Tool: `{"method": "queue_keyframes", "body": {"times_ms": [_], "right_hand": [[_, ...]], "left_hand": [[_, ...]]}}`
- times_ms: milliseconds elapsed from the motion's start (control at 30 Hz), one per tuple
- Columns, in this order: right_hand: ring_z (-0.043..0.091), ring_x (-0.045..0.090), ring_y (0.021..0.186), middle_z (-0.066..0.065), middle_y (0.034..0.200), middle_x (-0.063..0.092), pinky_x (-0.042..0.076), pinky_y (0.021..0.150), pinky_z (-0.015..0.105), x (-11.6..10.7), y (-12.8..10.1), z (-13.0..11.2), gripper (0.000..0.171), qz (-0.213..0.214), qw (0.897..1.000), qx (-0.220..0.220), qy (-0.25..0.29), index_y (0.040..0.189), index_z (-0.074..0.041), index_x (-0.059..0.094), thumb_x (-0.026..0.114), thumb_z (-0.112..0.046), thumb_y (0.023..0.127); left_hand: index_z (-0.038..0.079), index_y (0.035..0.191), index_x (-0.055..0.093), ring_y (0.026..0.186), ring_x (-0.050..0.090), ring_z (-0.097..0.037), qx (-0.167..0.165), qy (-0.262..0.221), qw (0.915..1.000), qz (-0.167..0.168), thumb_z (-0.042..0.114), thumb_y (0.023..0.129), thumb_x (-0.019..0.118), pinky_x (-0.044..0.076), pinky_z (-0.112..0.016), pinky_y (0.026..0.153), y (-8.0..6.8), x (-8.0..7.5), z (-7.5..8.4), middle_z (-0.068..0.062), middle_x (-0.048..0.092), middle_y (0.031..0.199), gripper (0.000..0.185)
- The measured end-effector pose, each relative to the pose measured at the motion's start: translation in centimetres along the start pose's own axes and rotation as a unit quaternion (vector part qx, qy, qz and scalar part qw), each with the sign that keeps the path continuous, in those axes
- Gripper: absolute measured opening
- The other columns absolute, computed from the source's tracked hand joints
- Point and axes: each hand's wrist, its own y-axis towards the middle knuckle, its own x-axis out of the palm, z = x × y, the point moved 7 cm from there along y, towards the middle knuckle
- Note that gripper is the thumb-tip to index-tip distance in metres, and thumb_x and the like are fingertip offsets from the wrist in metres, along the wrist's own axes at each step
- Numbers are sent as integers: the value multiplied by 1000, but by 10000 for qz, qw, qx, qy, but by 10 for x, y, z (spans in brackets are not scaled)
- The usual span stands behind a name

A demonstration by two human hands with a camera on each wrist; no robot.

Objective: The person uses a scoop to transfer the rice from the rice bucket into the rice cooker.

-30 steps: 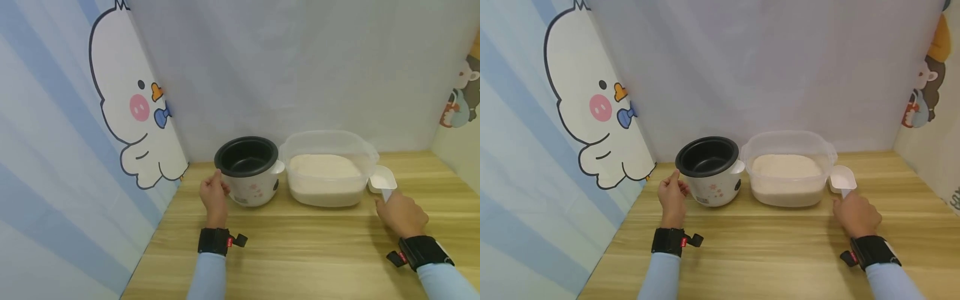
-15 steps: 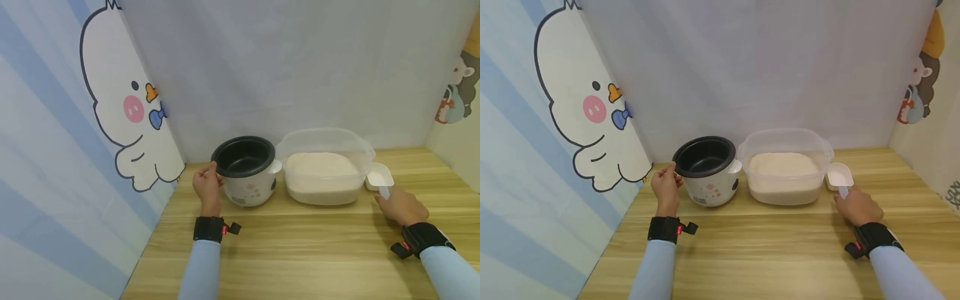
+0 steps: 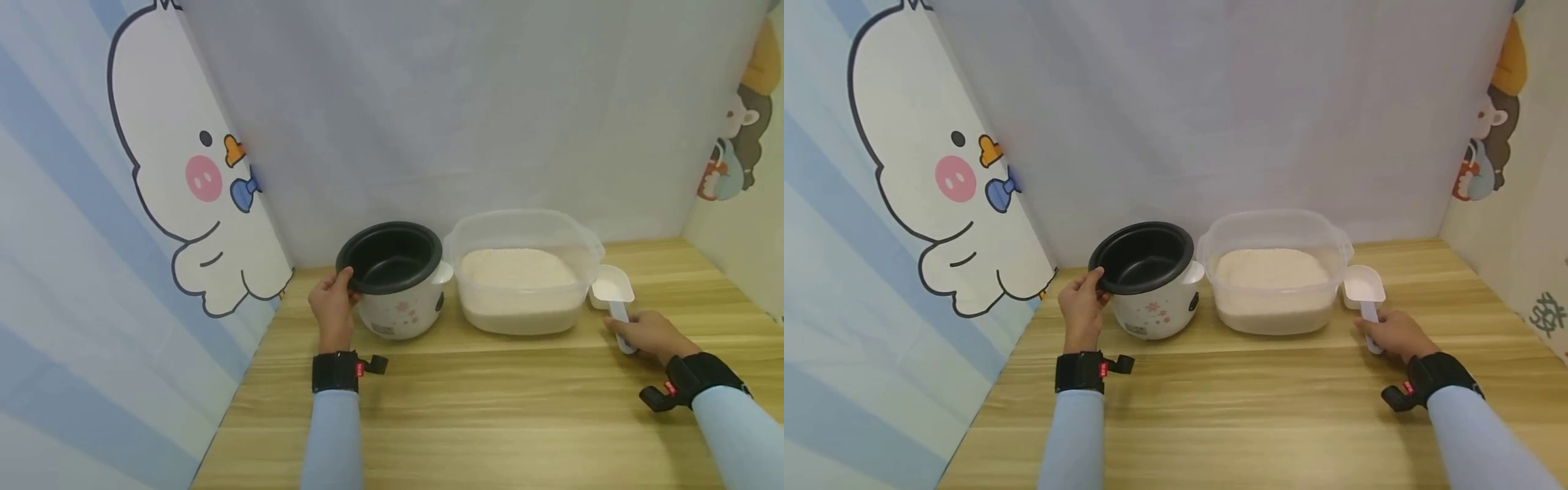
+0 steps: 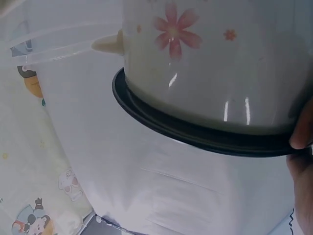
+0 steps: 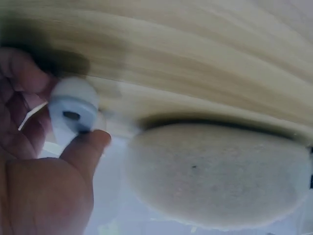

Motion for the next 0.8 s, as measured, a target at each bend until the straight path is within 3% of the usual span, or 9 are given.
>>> {"method": "queue_keyframes", "body": {"times_ms": [367,567,667,800], "right_hand": [[17,53,73,6,86,53,52,61,29,-6,-5,9,57,-147,9938,193,1083,103,6,52,50,-50,95],[8,54,64,0,76,57,50,58,21,-7,-10,1,33,-921,9644,271,2463,100,2,48,33,-27,104],[7,46,59,-4,71,49,43,54,20,-20,-15,-3,33,-823,9736,344,2101,105,7,41,26,-23,104],[6,36,53,-7,64,37,34,49,22,-47,-18,-16,44,-298,9898,261,1369,107,8,35,22,-33,102]], "left_hand": [[-1,81,55,48,52,-10,-189,-217,9994,-201,5,80,74,47,-19,44,8,-2,-2,-4,53,69,20],[1,83,54,51,52,-11,-462,-58,9980,-417,7,78,74,49,-20,46,14,-3,-4,-6,55,76,22],[0,82,54,51,52,-11,-603,9,9965,-585,7,77,75,49,-20,47,16,-2,-4,-7,55,77,22],[1,77,51,50,51,-11,-740,-66,9941,-788,7,79,75,48,-20,46,17,0,-2,-5,54,72,25]]}}
